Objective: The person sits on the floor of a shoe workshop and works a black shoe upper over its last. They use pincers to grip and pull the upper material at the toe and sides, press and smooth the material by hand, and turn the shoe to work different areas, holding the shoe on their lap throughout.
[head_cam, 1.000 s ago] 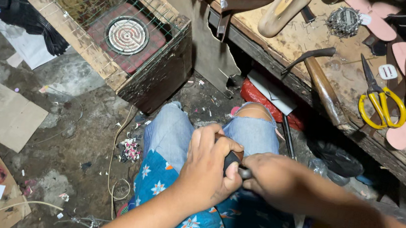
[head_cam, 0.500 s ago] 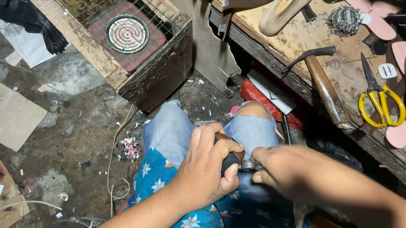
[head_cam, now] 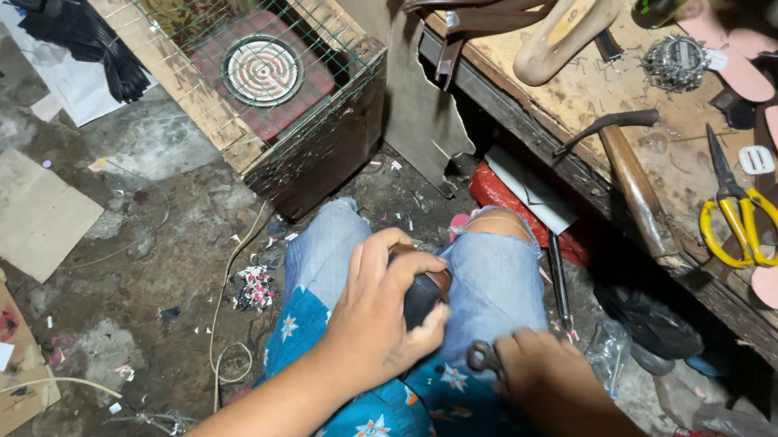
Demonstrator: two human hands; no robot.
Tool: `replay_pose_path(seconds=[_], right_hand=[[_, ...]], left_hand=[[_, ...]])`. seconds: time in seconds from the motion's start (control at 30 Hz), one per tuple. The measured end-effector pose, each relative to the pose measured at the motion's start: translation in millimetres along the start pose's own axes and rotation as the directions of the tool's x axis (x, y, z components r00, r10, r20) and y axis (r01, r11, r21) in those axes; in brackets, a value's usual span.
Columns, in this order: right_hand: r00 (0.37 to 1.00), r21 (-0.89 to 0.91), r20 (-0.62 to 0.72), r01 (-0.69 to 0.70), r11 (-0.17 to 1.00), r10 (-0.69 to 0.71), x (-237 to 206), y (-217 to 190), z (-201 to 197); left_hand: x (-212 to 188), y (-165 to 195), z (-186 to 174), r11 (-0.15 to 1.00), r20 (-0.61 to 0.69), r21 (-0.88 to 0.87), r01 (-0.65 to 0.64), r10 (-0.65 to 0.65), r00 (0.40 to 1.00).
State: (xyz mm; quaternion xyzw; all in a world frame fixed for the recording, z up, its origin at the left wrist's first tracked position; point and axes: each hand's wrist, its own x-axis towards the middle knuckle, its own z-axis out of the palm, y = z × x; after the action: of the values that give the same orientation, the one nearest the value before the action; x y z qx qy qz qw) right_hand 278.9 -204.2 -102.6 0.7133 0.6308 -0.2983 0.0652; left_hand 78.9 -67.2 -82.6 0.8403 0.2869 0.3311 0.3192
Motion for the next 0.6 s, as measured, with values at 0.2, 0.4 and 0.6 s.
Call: replay_pose_path(seconds=[0.2, 0.4, 0.6], right_hand=[[1.0, 0.243, -0.005, 0.03, 0.97, -0.03, -6, 2, -17], [0.816, 0.411, -0.488, 0.529, 0.743, -0.31, 25, -43, -35], [0.708, 0.267, -0.565, 0.643, 0.718, -0.424, 49, -67, -20]], left_hand=[[-5, 4, -22, 0.97, -0.017, -0.225, 0.094, -0.1, 0.995], [-9, -1, -49, 0.938, 0.051, -0.219, -0.269, 0.287, 0.957], [-37, -20, -48, 0.978, 0.049, -0.192, -0.079, 0.09, 0.995]])
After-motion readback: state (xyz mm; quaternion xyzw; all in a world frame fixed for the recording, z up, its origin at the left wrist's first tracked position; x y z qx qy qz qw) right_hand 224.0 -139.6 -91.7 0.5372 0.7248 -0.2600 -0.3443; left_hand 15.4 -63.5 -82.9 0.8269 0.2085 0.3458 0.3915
